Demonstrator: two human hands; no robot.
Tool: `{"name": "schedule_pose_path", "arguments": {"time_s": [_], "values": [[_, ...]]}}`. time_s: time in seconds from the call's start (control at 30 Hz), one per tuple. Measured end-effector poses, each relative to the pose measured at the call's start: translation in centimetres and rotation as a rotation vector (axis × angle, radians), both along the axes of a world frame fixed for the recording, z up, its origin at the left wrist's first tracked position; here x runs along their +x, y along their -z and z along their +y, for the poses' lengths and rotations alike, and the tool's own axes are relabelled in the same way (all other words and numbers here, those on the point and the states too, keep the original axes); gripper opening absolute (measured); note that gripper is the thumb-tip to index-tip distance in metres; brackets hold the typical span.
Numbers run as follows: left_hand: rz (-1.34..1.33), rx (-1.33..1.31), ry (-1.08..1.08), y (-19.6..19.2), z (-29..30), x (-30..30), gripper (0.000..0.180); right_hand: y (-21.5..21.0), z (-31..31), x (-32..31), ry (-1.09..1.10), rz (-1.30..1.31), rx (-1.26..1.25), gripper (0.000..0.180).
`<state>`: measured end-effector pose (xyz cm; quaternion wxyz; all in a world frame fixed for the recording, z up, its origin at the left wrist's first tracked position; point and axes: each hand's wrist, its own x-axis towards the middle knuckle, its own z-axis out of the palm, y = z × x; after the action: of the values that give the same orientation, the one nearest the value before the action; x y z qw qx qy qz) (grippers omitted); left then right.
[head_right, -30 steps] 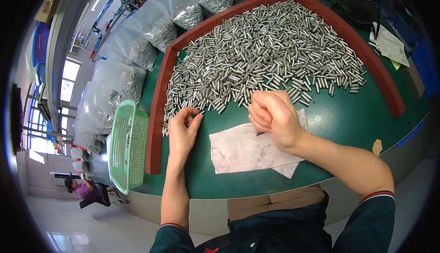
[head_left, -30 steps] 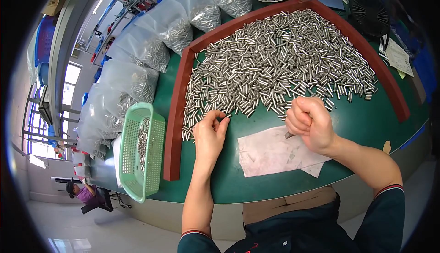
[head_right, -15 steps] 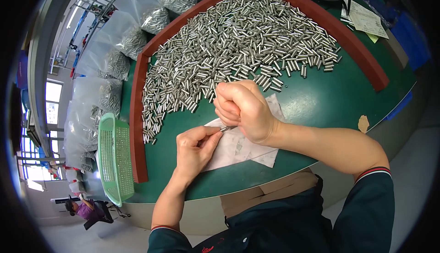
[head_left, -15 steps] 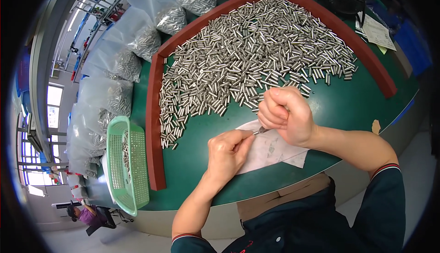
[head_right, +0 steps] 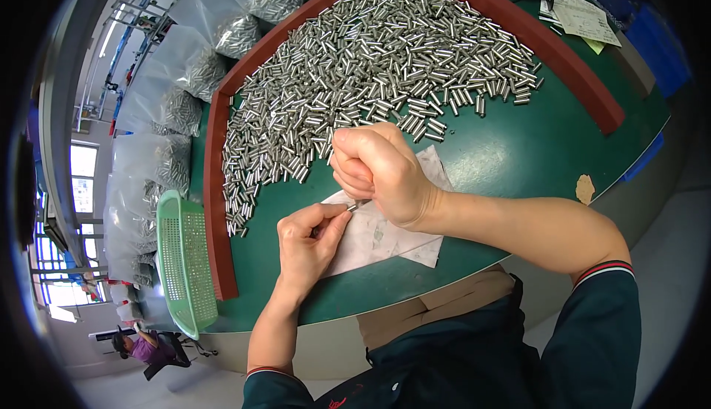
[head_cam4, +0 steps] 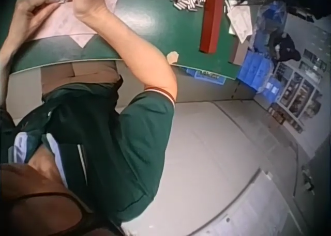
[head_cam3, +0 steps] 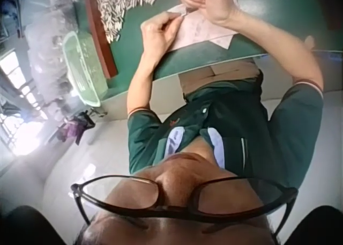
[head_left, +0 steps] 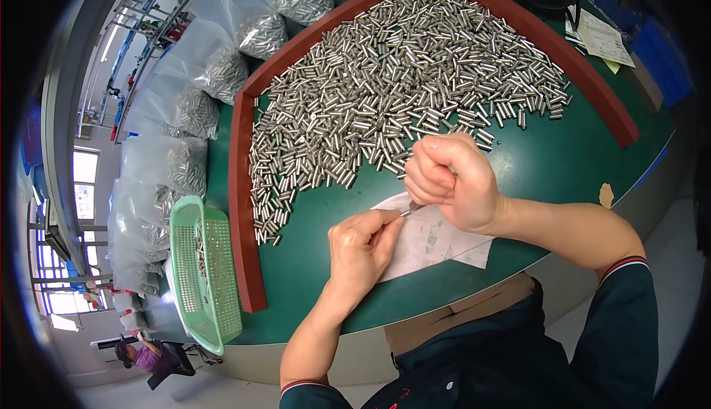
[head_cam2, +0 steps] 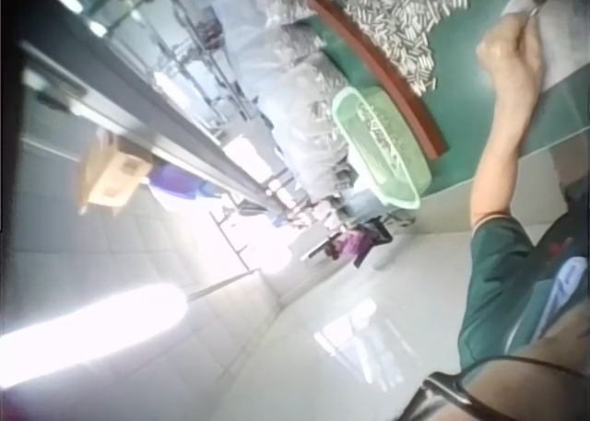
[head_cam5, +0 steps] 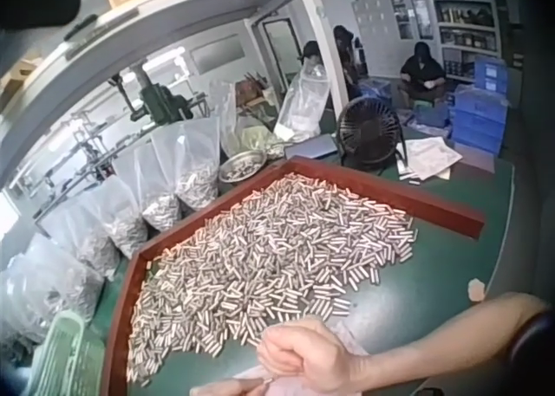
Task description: Inspecting and cleaning small cylindrical metal components at a factory workbench.
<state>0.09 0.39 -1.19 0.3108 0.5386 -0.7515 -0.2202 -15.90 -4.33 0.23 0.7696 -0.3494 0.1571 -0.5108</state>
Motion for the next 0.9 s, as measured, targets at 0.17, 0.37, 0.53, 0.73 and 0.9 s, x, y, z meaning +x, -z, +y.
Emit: {"name": "schedule_pose_path", "arguments": {"time_s": [0.17, 0.37, 0.53, 0.73, 0.9], "values": [[0.000, -0.009, -0.005, 0.0, 0.0, 0.0, 0.007, 0.2, 0.0, 0.0, 0.005, 0.017, 0.034, 0.038], [0.013, -0.009, -0.007, 0.1, 0.1, -0.1, 0.007, 0.4, 0.3, 0.2, 0.008, 0.022, 0.034, 0.038], [0.010, -0.006, -0.004, 0.1, 0.2, -0.1, 0.007, 0.4, 0.4, 0.3, 0.021, 0.033, 0.035, 0.038], [0.028, 0.014, 0.026, 0.0, -0.2, -0.1, 0.006, 0.6, 0.6, 0.6, 0.005, 0.063, -0.007, 0.038], [0.023, 0.052, 0.026, -0.4, -0.4, -0.1, 0.006, 0.4, 1.1, 1.2, 0.072, 0.188, -0.194, 0.036]]}}
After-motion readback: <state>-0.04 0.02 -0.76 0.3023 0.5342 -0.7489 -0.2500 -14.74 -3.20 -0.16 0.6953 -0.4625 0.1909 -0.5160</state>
